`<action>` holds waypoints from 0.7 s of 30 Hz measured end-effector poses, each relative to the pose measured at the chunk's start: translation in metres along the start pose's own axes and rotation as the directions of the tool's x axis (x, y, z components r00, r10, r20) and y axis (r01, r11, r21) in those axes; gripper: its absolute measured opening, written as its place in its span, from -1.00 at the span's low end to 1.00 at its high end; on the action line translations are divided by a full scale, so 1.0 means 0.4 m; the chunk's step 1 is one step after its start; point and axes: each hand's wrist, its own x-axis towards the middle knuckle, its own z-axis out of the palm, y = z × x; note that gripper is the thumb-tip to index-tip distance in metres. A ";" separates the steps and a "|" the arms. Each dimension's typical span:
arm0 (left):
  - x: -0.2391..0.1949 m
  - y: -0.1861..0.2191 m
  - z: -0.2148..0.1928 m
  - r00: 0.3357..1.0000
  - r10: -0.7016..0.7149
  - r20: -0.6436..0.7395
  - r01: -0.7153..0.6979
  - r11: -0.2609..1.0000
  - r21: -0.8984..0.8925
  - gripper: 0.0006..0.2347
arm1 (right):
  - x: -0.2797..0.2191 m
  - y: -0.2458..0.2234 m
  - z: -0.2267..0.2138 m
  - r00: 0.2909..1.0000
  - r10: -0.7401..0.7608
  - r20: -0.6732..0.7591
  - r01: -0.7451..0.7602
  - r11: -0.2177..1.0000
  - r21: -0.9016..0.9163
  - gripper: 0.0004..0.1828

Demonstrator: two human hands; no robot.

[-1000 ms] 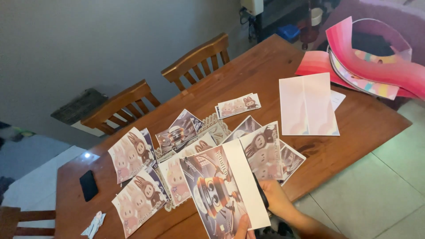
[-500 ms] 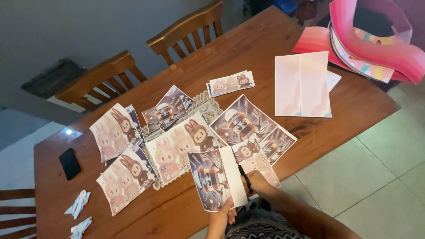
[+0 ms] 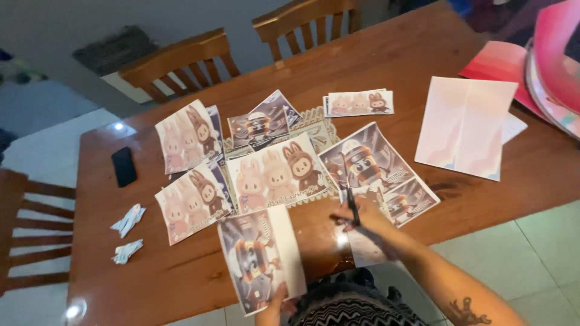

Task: Cutting out printed character designs from paper sheets using scissors and organizing the cutouts on a table.

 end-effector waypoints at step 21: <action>-0.183 0.298 0.241 0.924 -0.052 0.378 0.151 0.960 -0.237 -0.59 | 0.145 0.265 0.214 0.928 -0.077 0.363 0.039 0.993 0.112 -0.72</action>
